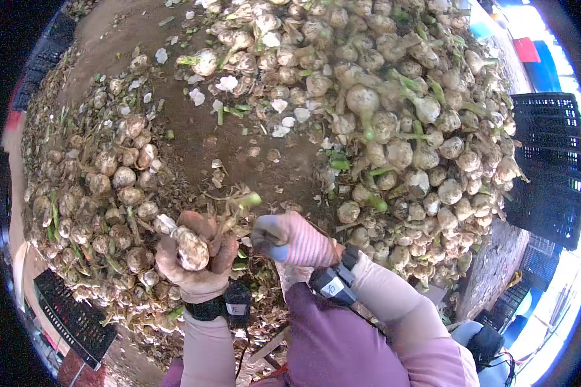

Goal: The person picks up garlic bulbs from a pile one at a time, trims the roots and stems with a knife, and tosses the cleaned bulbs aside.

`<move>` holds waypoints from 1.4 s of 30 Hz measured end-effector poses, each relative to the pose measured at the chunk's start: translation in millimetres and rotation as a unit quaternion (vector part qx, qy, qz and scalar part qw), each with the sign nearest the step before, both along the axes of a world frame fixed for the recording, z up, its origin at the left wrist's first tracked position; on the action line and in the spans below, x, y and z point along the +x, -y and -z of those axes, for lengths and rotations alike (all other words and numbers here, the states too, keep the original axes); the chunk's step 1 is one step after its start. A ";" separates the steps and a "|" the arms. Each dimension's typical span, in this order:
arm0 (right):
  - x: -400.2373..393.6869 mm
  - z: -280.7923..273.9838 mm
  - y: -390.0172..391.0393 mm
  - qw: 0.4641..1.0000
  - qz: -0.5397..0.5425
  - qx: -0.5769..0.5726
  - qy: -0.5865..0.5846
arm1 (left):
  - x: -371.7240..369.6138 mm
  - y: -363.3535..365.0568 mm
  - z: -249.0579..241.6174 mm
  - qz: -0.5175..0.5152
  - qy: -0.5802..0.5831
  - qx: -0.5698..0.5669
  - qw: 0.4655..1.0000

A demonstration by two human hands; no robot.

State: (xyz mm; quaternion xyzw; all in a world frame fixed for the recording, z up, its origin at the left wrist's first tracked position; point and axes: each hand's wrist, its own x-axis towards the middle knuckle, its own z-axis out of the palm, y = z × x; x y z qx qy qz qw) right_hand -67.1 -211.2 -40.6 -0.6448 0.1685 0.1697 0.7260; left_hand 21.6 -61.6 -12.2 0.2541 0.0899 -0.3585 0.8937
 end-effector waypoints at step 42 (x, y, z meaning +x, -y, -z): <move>-37.5 46.5 -9.3 0.977 0.143 0.094 -0.130 | 3.1 -142.9 49.2 0.268 0.410 0.754 0.437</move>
